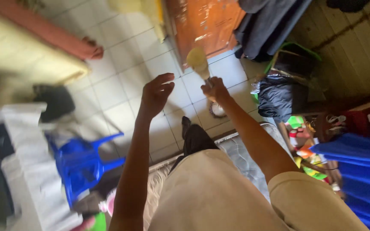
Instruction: Mopping a tiled floor in a bedroom area around furniture.
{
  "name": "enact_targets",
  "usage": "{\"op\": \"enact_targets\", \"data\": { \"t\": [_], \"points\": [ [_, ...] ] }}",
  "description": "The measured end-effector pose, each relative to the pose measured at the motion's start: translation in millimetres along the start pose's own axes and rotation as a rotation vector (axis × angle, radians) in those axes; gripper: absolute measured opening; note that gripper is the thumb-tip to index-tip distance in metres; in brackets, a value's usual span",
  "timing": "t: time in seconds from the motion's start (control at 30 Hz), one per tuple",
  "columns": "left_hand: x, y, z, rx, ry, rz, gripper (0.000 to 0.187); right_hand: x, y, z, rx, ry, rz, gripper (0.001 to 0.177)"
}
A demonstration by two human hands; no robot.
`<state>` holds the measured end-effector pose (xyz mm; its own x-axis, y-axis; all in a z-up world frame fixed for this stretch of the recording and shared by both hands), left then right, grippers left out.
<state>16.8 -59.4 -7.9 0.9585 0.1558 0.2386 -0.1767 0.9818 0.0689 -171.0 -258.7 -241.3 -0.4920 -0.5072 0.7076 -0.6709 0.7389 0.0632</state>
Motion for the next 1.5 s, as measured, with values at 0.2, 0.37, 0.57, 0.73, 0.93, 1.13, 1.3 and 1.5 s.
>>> {"op": "enact_targets", "data": {
  "t": [0.2,0.37,0.57,0.73,0.93,1.13,1.3,1.5],
  "points": [
    [-6,-131,-58,-0.247,0.293,-0.279,0.042,-18,-68,1,-0.282,-0.013,-0.201,0.031],
    [12,-210,-34,-0.403,0.620,-0.512,0.065,12,-97,-30,-0.361,-0.146,-0.089,0.021],
    [52,-261,-12,-0.467,0.675,-0.811,0.068,-41,-120,2,-0.132,0.006,0.317,0.019],
    [67,-303,-5,-0.492,0.666,-1.171,0.065,-30,-131,-18,-0.159,-0.023,0.386,0.022],
    [118,-311,-33,-0.476,0.709,-1.280,0.049,-81,-150,-84,-0.425,-0.042,0.715,0.017],
    [167,-312,-34,-0.559,0.608,-1.448,0.038,-120,-167,-136,-0.504,-0.051,0.715,0.022],
    [160,-286,-32,-0.647,0.434,-1.915,0.033,-147,-140,-146,-0.536,-0.161,0.723,0.028],
    [136,-234,-17,-0.711,0.270,-2.025,0.027,-145,-90,-150,-0.561,-0.131,0.724,0.023]
  ]
}}
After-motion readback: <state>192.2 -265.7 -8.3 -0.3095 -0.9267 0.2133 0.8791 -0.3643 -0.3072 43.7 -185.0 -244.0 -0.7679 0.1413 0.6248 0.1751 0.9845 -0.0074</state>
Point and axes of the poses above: each hand's wrist, its own y-axis away from the middle knuckle, its own x-axis out of the back of the hand, z = x × y, the point moved 2 cm from there along -y, towards the middle knuckle, and after that the axes turned 14 degrees about -z, right-handed, at the moved point
